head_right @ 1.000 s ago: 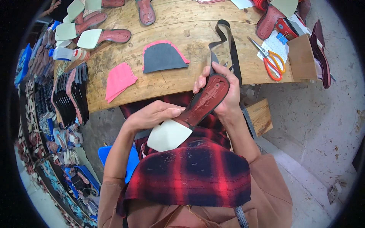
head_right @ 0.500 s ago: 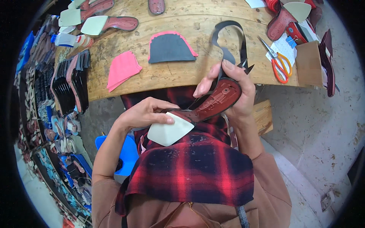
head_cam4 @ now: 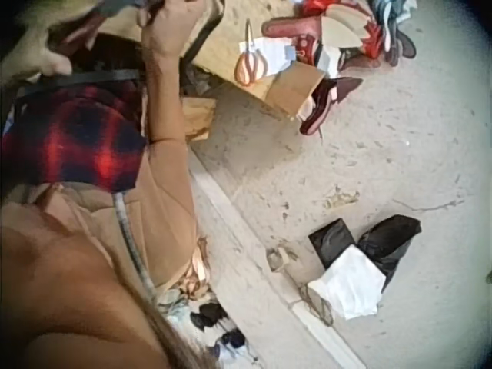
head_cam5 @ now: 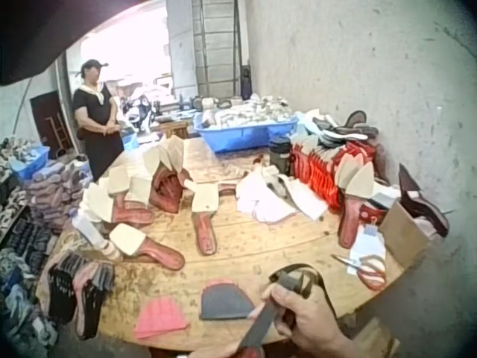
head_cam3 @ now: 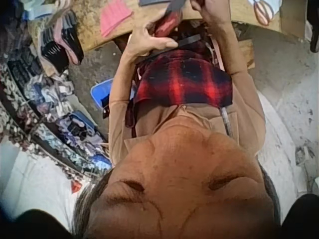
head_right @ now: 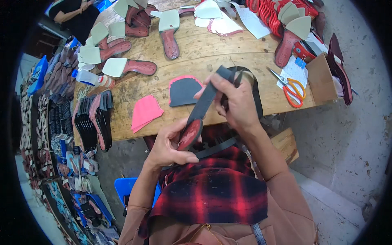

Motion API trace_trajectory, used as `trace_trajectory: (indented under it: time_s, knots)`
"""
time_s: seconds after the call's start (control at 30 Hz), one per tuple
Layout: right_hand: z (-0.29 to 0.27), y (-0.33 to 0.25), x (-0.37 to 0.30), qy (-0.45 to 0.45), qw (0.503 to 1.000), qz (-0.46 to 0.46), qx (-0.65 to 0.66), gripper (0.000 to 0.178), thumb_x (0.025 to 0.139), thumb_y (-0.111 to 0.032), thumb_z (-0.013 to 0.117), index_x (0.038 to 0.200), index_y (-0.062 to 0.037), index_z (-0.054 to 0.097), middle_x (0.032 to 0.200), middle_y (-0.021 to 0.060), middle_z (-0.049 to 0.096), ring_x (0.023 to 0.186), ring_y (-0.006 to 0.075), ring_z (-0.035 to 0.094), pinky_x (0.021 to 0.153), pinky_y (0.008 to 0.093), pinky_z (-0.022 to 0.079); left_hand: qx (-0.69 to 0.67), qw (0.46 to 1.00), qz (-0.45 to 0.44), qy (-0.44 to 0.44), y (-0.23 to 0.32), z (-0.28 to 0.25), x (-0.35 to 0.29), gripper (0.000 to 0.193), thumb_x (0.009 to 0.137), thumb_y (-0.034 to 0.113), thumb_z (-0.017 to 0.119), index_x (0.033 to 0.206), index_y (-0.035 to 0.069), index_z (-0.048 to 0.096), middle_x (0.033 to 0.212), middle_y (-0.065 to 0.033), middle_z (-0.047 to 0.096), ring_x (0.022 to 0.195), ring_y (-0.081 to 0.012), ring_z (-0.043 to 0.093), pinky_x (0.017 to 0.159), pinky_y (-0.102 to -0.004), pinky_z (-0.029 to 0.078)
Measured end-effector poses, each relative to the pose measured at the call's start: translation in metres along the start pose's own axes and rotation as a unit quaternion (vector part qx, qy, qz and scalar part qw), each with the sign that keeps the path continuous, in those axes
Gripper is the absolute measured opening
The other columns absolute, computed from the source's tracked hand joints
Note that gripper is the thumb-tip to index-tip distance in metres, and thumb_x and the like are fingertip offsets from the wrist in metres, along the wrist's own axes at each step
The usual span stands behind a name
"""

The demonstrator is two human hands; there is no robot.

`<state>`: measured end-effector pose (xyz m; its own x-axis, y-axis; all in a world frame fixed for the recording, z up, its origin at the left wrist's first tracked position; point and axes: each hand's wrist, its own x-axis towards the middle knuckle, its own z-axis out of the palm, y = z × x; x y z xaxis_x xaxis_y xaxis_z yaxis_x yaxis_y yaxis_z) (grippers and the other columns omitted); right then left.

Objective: The person assembles sandals by attaching white insoles to red soles using a hammer and a black strap. They repeatedly pick up a sole, place an insole on it, and hammer the strap to secure the components together. The person handles multiple sandals one by one, placing finished units on the table.

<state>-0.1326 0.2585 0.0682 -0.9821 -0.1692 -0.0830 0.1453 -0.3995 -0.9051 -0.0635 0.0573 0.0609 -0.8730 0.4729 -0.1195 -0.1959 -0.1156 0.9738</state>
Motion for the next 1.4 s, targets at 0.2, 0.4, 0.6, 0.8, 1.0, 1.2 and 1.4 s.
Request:
trace_trajectory:
  time_s: [0.2, 0.4, 0.6, 0.8, 1.0, 1.2, 1.4]
  knots:
    - [-0.024, -0.005, -0.057, 0.028, 0.996, 0.007, 0.083, 0.025, 0.099, -0.023, 0.052, 0.097, 0.0011, 0.058, 0.089, 0.0229, 0.07, 0.047, 0.0133, 0.058, 0.036, 0.021, 0.039, 0.371, 0.899, 0.2, 0.117, -0.002, -0.008, 0.002, 0.074, 0.06, 0.017, 0.088, 0.127, 0.003, 0.059, 0.099, -0.0135, 0.067, 0.086, -0.024, 0.066, 0.08, -0.0334, 0.053]
    - [0.013, 0.014, -0.079, 0.051, 0.992, -0.096, -0.063, 0.02, 0.095, -0.007, 0.055, 0.101, 0.0062, 0.068, 0.106, 0.0168, 0.071, 0.053, 0.0086, 0.057, 0.049, 0.0201, 0.044, 0.388, 0.852, 0.264, 0.232, -0.01, -0.014, 0.051, 0.077, 0.057, 0.017, 0.088, 0.128, 0.006, 0.059, 0.091, -0.0123, 0.066, 0.078, -0.0259, 0.066, 0.072, -0.0345, 0.053]
    - [-0.008, 0.042, 0.017, 0.095, 0.873, -0.384, -0.285, 0.017, 0.091, -0.003, 0.062, 0.104, 0.0046, 0.068, 0.097, 0.0104, 0.073, 0.06, 0.0074, 0.058, 0.053, 0.0244, 0.048, 0.2, 0.91, 0.186, 0.311, -0.013, 0.02, 0.113, 0.072, 0.069, 0.014, 0.081, 0.13, -0.004, 0.047, 0.106, -0.0195, 0.065, 0.094, -0.025, 0.065, 0.083, -0.0353, 0.052]
    - [-0.006, 0.013, 0.02, 0.075, 0.975, -0.175, -0.118, 0.018, 0.095, -0.011, 0.06, 0.104, 0.0017, 0.068, 0.093, 0.0057, 0.072, 0.055, 0.0013, 0.047, 0.048, 0.0196, 0.04, -0.097, 0.968, 0.078, 0.218, 0.001, 0.005, 0.109, 0.049, 0.09, 0.011, 0.064, 0.132, -0.003, 0.045, 0.111, -0.0086, 0.06, 0.095, -0.0126, 0.059, 0.084, -0.0258, 0.048]
    - [-0.004, 0.039, -0.035, 0.008, 0.956, -0.211, -0.203, 0.018, 0.092, 0.001, 0.056, 0.107, 0.0052, 0.066, 0.111, 0.0159, 0.069, 0.109, 0.0235, 0.061, 0.096, 0.0346, 0.046, -0.134, 0.952, 0.092, 0.26, -0.024, -0.002, 0.104, 0.035, 0.092, 0.003, 0.057, 0.126, -0.002, 0.052, 0.098, -0.0031, 0.061, 0.081, -0.0058, 0.057, 0.072, -0.0196, 0.046]
    - [-0.029, 0.046, -0.033, -0.063, 0.883, -0.321, -0.335, 0.017, 0.089, 0.003, 0.059, 0.105, 0.0042, 0.066, 0.116, 0.0167, 0.068, 0.115, 0.0281, 0.062, 0.101, 0.0397, 0.046, -0.149, 0.931, 0.049, 0.33, -0.026, 0.011, 0.114, 0.033, 0.09, 0.001, 0.055, 0.123, 0.002, 0.054, 0.089, -0.001, 0.06, 0.075, -0.0059, 0.056, 0.063, -0.0212, 0.046]
    - [-0.045, 0.064, -0.067, -0.075, 0.959, -0.199, -0.189, 0.057, 0.095, -0.049, 0.053, 0.112, 0.0037, 0.065, 0.128, 0.018, 0.061, 0.11, 0.0277, 0.063, 0.095, 0.0363, 0.048, -0.329, 0.894, -0.096, 0.288, -0.059, 0.004, 0.122, 0.031, 0.093, 0.006, 0.052, 0.124, 0.005, 0.053, 0.097, -0.0069, 0.064, 0.082, -0.0165, 0.063, 0.073, -0.032, 0.055]
